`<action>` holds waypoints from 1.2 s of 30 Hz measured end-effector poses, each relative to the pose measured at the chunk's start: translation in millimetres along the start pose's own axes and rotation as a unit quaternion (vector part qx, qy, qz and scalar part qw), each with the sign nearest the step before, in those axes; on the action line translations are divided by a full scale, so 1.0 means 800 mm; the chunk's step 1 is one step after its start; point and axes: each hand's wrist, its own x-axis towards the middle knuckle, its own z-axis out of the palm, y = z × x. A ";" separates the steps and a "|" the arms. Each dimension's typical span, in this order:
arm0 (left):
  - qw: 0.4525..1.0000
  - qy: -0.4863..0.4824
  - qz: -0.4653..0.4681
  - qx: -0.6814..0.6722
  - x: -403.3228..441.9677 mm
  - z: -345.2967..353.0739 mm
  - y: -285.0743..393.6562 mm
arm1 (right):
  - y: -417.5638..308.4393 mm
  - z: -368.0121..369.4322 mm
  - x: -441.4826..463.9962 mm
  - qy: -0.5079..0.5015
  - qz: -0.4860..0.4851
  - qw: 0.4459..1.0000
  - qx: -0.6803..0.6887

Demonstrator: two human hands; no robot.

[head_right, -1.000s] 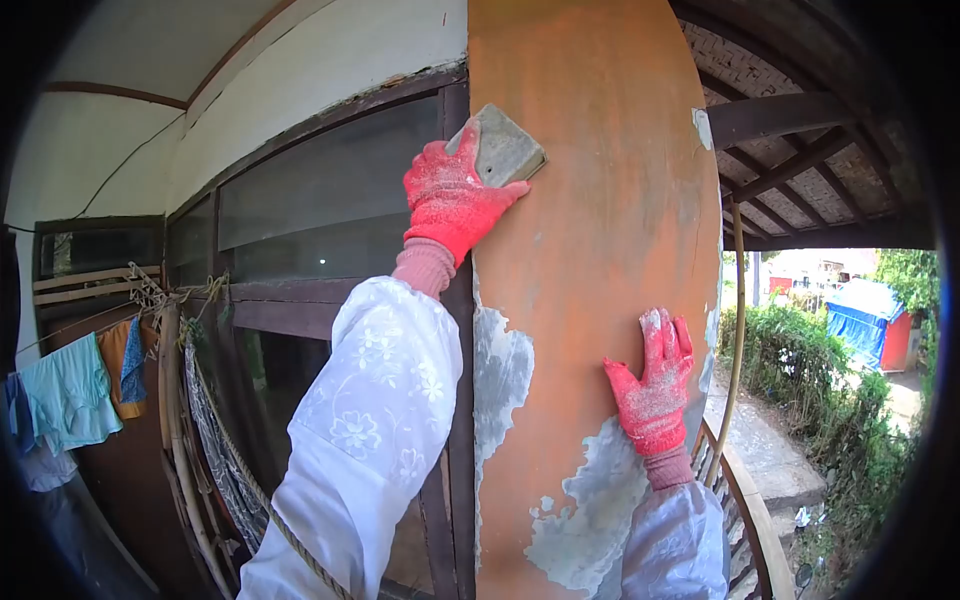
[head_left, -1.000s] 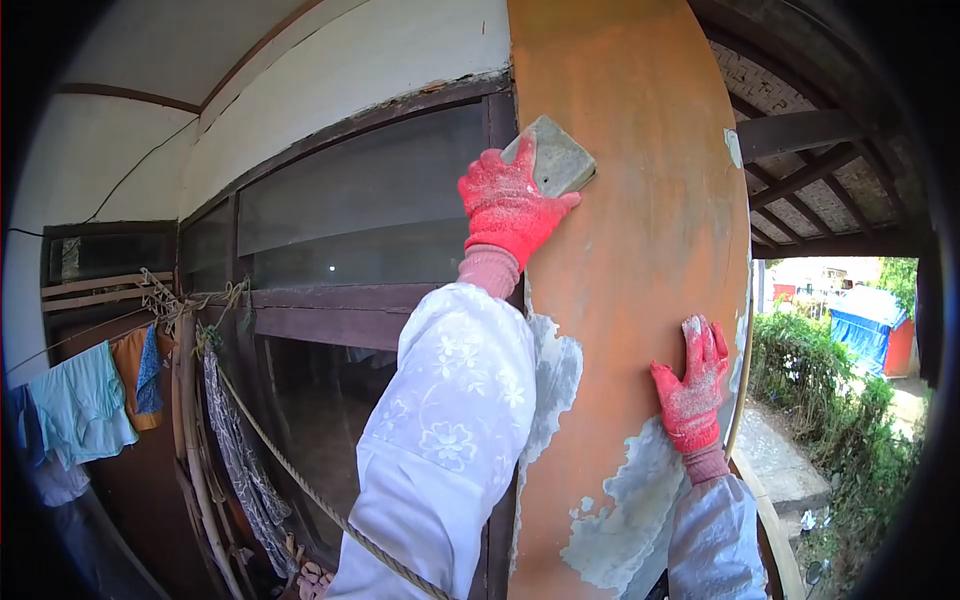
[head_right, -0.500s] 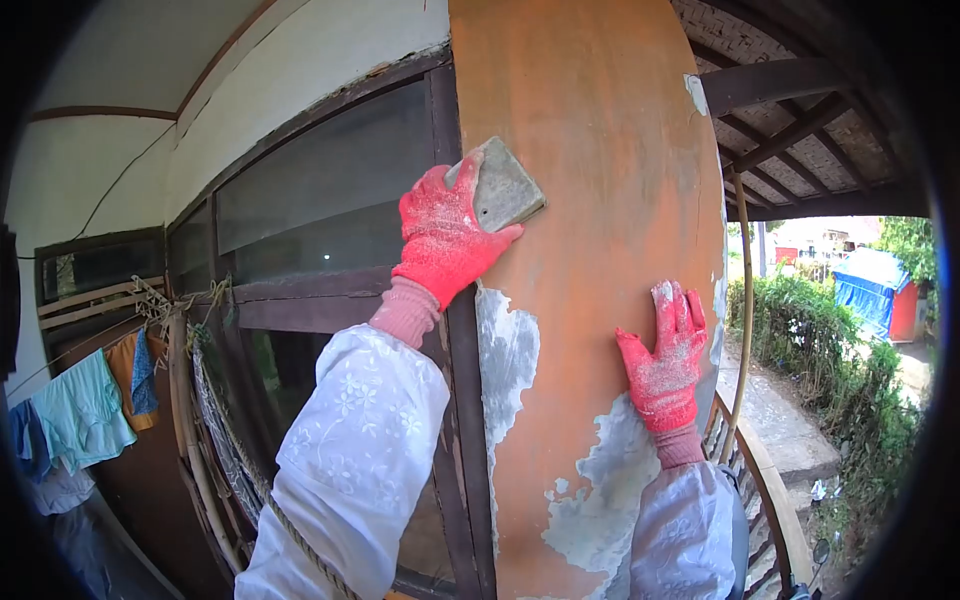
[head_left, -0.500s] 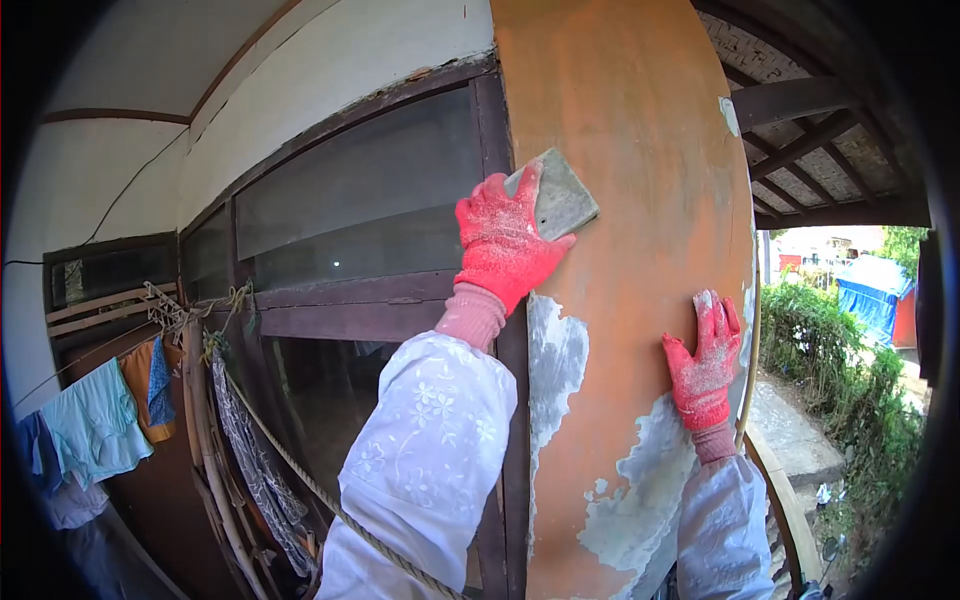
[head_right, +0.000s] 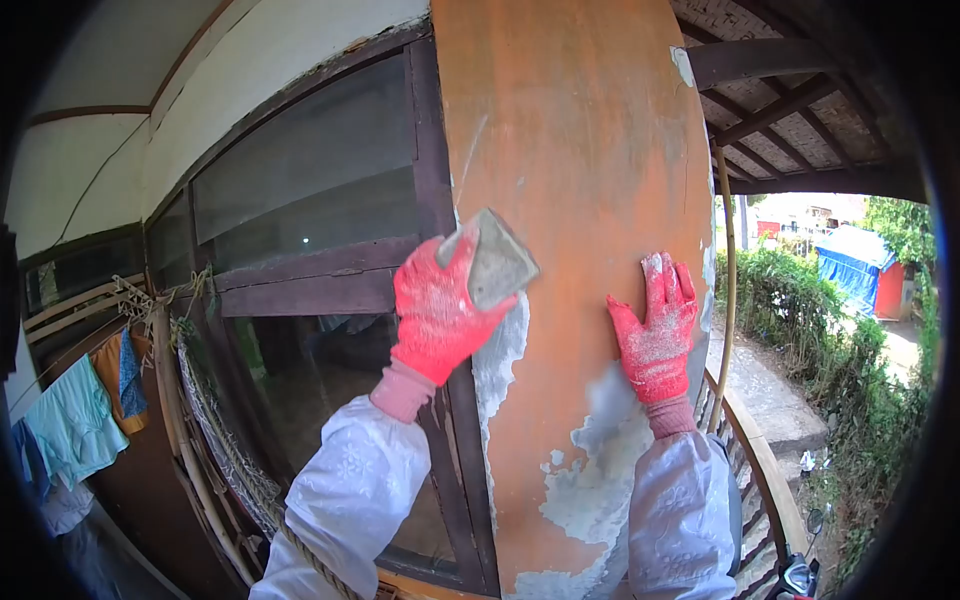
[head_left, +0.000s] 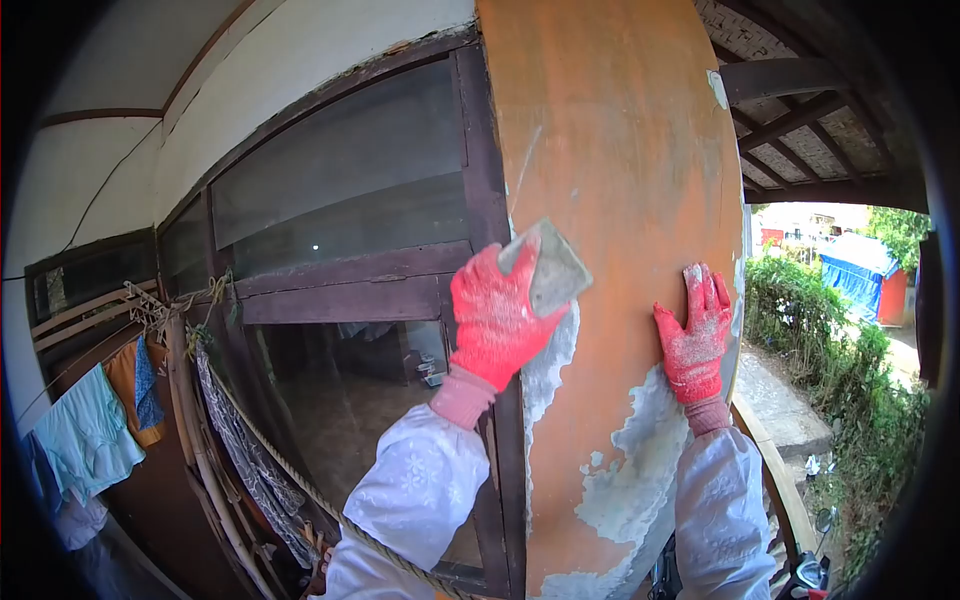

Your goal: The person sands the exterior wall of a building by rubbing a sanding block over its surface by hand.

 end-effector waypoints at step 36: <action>0.964 -0.045 -0.244 0.092 -0.006 -0.015 0.071 | 0.005 -0.012 -0.014 -0.034 -0.026 0.999 0.010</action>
